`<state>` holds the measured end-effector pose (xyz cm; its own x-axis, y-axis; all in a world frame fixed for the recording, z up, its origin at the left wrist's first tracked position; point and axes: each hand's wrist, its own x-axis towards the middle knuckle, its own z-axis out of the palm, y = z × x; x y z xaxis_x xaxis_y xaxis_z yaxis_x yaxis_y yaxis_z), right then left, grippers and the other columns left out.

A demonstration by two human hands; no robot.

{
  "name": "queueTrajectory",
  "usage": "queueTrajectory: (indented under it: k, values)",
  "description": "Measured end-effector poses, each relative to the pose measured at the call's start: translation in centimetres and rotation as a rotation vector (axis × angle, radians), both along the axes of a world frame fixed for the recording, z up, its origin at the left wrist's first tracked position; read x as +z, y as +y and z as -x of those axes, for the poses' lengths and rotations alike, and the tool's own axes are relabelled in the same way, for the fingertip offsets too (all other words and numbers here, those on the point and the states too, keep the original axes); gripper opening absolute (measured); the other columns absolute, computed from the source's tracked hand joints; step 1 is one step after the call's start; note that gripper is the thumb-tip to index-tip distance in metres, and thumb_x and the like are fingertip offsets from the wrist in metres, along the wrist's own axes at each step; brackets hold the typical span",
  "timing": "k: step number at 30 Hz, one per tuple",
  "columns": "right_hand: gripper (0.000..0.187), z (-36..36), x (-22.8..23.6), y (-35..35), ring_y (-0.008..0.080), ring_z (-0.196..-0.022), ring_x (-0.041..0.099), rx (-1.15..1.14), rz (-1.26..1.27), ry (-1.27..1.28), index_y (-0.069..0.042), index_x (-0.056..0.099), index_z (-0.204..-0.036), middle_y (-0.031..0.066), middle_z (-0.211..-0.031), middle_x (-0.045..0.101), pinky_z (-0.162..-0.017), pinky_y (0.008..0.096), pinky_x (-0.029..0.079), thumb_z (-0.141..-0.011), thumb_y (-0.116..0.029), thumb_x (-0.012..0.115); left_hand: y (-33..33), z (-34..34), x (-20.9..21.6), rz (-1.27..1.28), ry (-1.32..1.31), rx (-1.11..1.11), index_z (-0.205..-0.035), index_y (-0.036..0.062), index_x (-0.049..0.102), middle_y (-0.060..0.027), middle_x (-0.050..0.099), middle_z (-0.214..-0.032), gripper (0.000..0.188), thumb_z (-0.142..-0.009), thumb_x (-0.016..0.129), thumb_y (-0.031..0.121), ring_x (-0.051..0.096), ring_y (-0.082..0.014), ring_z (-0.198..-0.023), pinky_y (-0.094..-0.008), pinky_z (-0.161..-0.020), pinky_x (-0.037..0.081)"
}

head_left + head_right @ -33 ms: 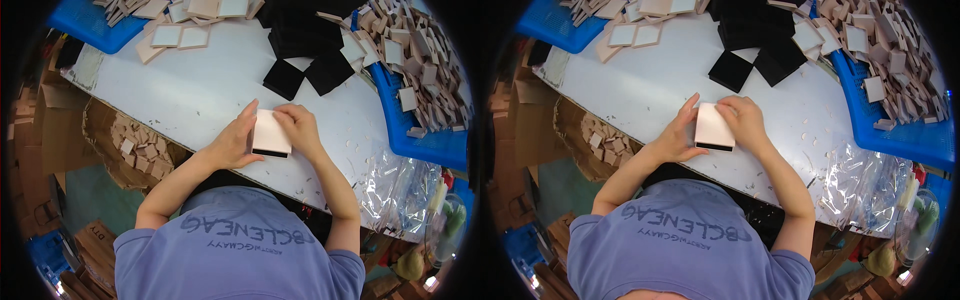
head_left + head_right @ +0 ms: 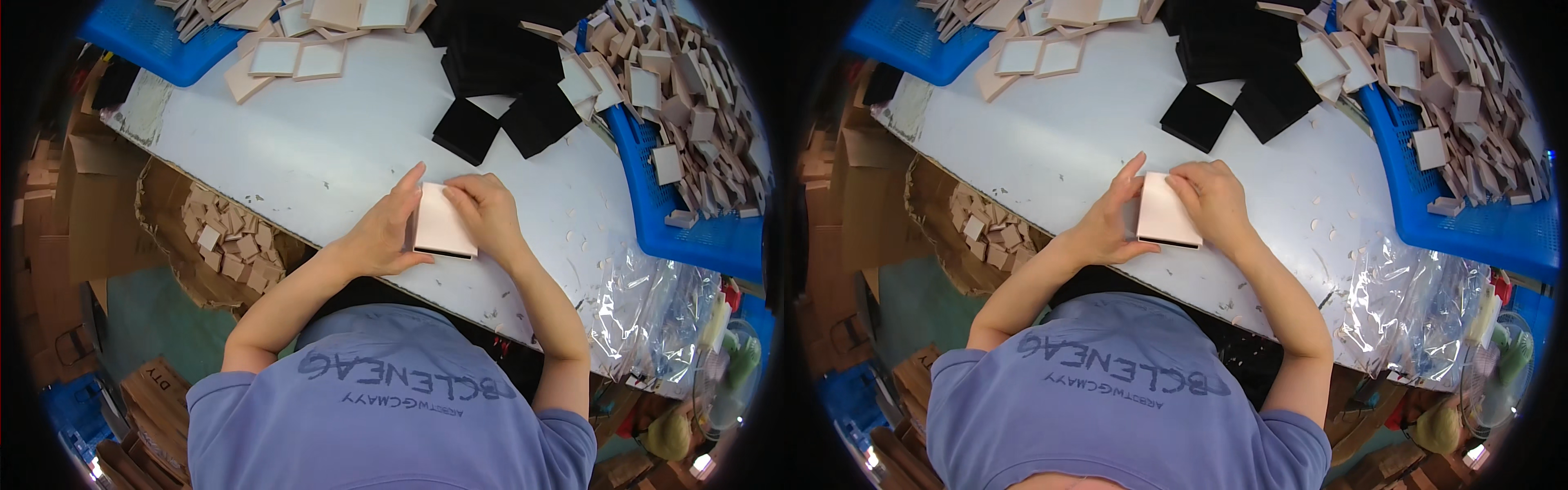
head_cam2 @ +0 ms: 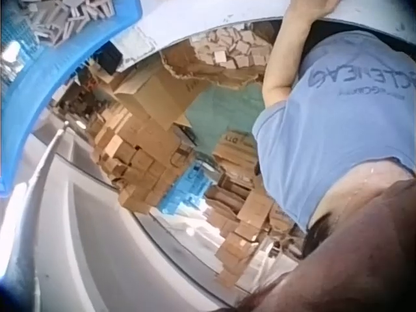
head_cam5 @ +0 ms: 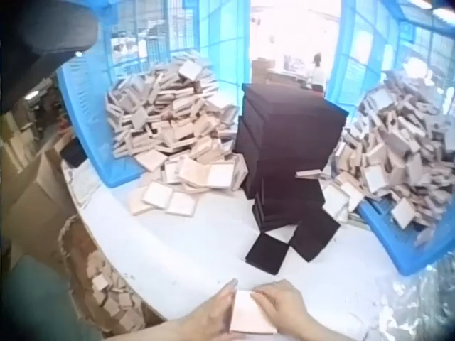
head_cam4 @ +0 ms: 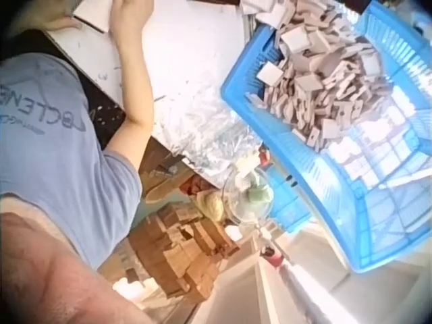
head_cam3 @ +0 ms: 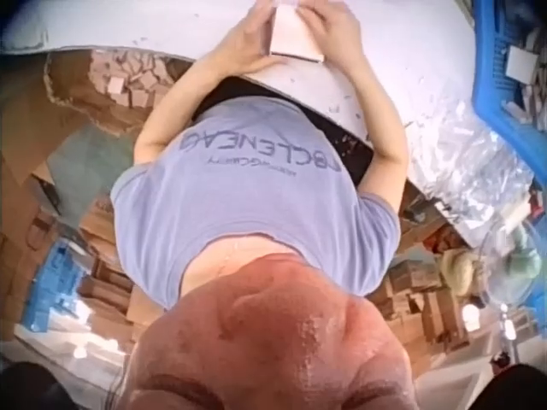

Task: Assembling small white jewelry-style boxes by inserting black foam pieces.

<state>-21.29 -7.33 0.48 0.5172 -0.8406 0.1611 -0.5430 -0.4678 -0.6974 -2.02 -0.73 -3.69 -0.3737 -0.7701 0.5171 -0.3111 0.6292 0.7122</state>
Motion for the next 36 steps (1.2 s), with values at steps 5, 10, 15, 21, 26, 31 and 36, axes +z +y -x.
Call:
queueTrajectory:
  k: [5,10,15,21,26,31,36]
  values:
    - [0.035,-0.1,0.9,2.2,0.0296,-0.086,0.055,0.089,0.149,0.141,0.000,0.062,-0.103,0.0115,-0.097,0.063,-0.077,0.0396,0.044,-0.077,-0.023,0.066,-0.2,-0.1,1.0,0.026,-0.052,-0.020,-0.142,0.0066,0.015,-0.0307,0.022,-0.142,0.101,-0.065,0.079,0.018,0.041,-0.0427,-0.120,-0.0434,-0.093,0.040]
    - [0.078,-0.1,0.6,4.5,0.0333,-0.111,0.040,0.129,0.240,0.250,0.007,0.037,-0.130,0.0176,-0.127,0.042,-0.097,0.0470,0.028,-0.074,-0.038,0.067,0.5,0.4,1.4,-0.083,-0.288,0.000,-0.138,0.0036,0.034,-0.0246,0.028,-0.141,0.083,-0.070,0.073,0.029,0.033,-0.0426,-0.128,-0.0483,-0.099,0.032]
    - [0.080,-0.4,0.4,4.6,0.0335,-0.117,0.037,0.111,0.235,0.341,0.008,0.033,-0.132,0.0184,-0.129,0.041,-0.100,0.0493,0.024,-0.076,-0.040,0.065,0.5,-0.5,3.8,-0.113,-0.587,0.014,-0.140,0.0045,0.030,-0.0215,0.027,-0.144,0.086,-0.072,0.071,0.036,0.025,-0.0394,-0.134,-0.0547,-0.104,0.020]
    - [0.066,0.2,2.2,1.3,0.0301,-0.112,0.044,0.067,0.343,0.278,0.002,0.045,-0.125,0.0153,-0.123,0.048,-0.097,0.0457,0.027,-0.074,-0.032,0.069,-3.7,-6.2,1.6,0.038,-0.276,0.228,-0.134,0.0065,0.041,-0.0163,0.040,-0.138,0.066,-0.076,0.067,0.026,0.037,-0.0319,-0.129,-0.0492,-0.103,0.024]
    - [0.042,-0.4,1.8,-4.4,0.0277,-0.099,0.051,-0.060,0.436,0.098,-0.003,0.060,-0.107,0.0098,-0.109,0.057,-0.085,0.0389,0.039,-0.070,-0.017,0.072,-12.2,-13.5,0.9,0.153,-0.595,0.920,-0.113,0.0078,0.057,-0.0137,0.048,-0.124,0.037,-0.078,0.065,0.018,0.040,-0.0306,-0.118,-0.0487,-0.096,0.028]
    - [0.019,-1.1,0.4,-5.5,0.0244,-0.079,0.059,-0.061,0.464,0.187,-0.004,0.068,-0.086,0.0054,-0.089,0.064,-0.067,0.0355,0.046,-0.070,-0.013,0.071,-12.1,-15.5,0.8,0.044,-0.716,0.803,-0.088,0.0070,0.059,-0.0145,0.048,-0.120,0.012,-0.079,0.064,0.014,0.039,-0.0301,-0.118,-0.0488,-0.096,0.026]
    - [0.013,-0.1,0.4,-5.9,0.0267,-0.071,0.061,-0.200,0.218,-0.020,-0.004,0.069,-0.085,0.0083,-0.085,0.065,-0.061,0.0355,0.048,-0.074,-0.010,0.068,-7.6,-8.2,4.4,0.180,-0.264,0.494,-0.080,0.0064,0.056,-0.0145,0.050,-0.118,0.015,-0.073,0.069,0.008,0.046,-0.0321,-0.112,-0.0451,-0.095,0.030]
